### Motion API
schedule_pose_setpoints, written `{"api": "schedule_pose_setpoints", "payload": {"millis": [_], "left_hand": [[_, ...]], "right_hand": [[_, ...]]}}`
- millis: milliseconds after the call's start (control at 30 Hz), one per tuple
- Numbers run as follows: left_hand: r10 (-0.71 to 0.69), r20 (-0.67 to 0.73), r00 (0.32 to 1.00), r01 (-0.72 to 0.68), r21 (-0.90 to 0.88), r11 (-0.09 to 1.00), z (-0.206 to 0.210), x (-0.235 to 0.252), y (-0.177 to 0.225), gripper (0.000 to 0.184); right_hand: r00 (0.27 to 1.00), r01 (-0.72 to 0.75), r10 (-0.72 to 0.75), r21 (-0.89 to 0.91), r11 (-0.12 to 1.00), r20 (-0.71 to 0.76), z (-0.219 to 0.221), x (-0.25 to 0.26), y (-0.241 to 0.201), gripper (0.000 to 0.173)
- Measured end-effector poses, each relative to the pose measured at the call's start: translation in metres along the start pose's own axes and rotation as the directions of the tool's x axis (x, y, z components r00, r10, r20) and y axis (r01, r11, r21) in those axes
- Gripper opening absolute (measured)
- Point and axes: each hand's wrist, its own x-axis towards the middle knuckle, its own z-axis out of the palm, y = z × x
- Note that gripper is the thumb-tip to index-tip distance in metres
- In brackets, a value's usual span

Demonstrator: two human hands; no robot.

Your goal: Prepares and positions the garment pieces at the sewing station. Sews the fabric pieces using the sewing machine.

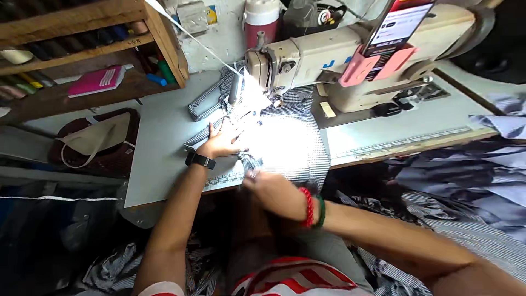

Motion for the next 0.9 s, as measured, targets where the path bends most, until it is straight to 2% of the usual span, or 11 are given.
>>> {"api": "schedule_pose_setpoints", "payload": {"millis": [67, 133, 200, 300, 400, 467, 500, 600, 667, 800, 900], "left_hand": [[0.080, -0.162, 0.983, -0.073, 0.048, 0.996, 0.010, -0.008, 0.004, 0.047], [0.247, -0.343, 0.906, -0.208, 0.145, 0.967, 0.027, -0.018, 0.000, 0.031], [0.297, -0.298, 0.907, -0.261, 0.153, 0.953, 0.037, -0.036, -0.001, 0.044], [0.211, -0.165, 0.963, -0.188, 0.147, 0.971, 0.031, -0.039, -0.003, 0.068], [0.232, -0.235, 0.944, -0.185, 0.204, 0.961, 0.034, -0.024, -0.008, 0.054], [0.377, -0.280, 0.883, -0.321, 0.226, 0.920, 0.033, -0.029, 0.005, 0.038], [0.403, -0.246, 0.882, -0.359, 0.205, 0.911, 0.034, -0.036, 0.011, 0.042], [0.265, -0.089, 0.960, -0.253, 0.125, 0.959, 0.034, -0.049, 0.012, 0.063], [0.164, -0.073, 0.984, -0.154, 0.127, 0.980, 0.028, -0.038, 0.005, 0.068], [0.107, -0.150, 0.983, -0.084, 0.157, 0.984, 0.014, -0.008, -0.006, 0.066], [0.174, -0.190, 0.966, -0.144, 0.164, 0.976, 0.018, -0.006, -0.011, 0.053]], "right_hand": [[0.968, -0.121, 0.110, -0.033, 0.992, -0.225, -0.006, 0.004, 0.037, 0.014], [0.946, -0.280, 0.259, -0.089, 0.956, -0.197, -0.012, -0.015, 0.075, 0.014], [0.925, -0.379, 0.368, -0.148, 0.913, -0.098, -0.016, -0.044, 0.107, 0.020], [0.927, -0.375, 0.373, -0.157, 0.914, -0.042, -0.024, -0.054, 0.149, 0.028], [0.910, -0.411, 0.414, -0.138, 0.901, -0.004, -0.029, -0.040, 0.154, 0.032], [0.935, -0.353, 0.352, -0.163, 0.921, -0.036, -0.025, -0.038, 0.138, 0.028], [0.947, -0.322, 0.318, -0.158, 0.933, -0.052, -0.021, -0.040, 0.128, 0.026], [0.939, -0.342, 0.343, -0.117, 0.932, -0.014, -0.014, -0.049, 0.132, 0.037], [0.935, -0.354, 0.356, -0.086, 0.931, 0.000, -0.017, -0.041, 0.155, 0.037], [0.937, -0.338, 0.343, -0.086, 0.937, 0.059, -0.029, -0.007, 0.190, 0.047], [0.890, -0.450, 0.454, -0.079, 0.889, 0.042, -0.032, 0.000, 0.172, 0.072]]}}
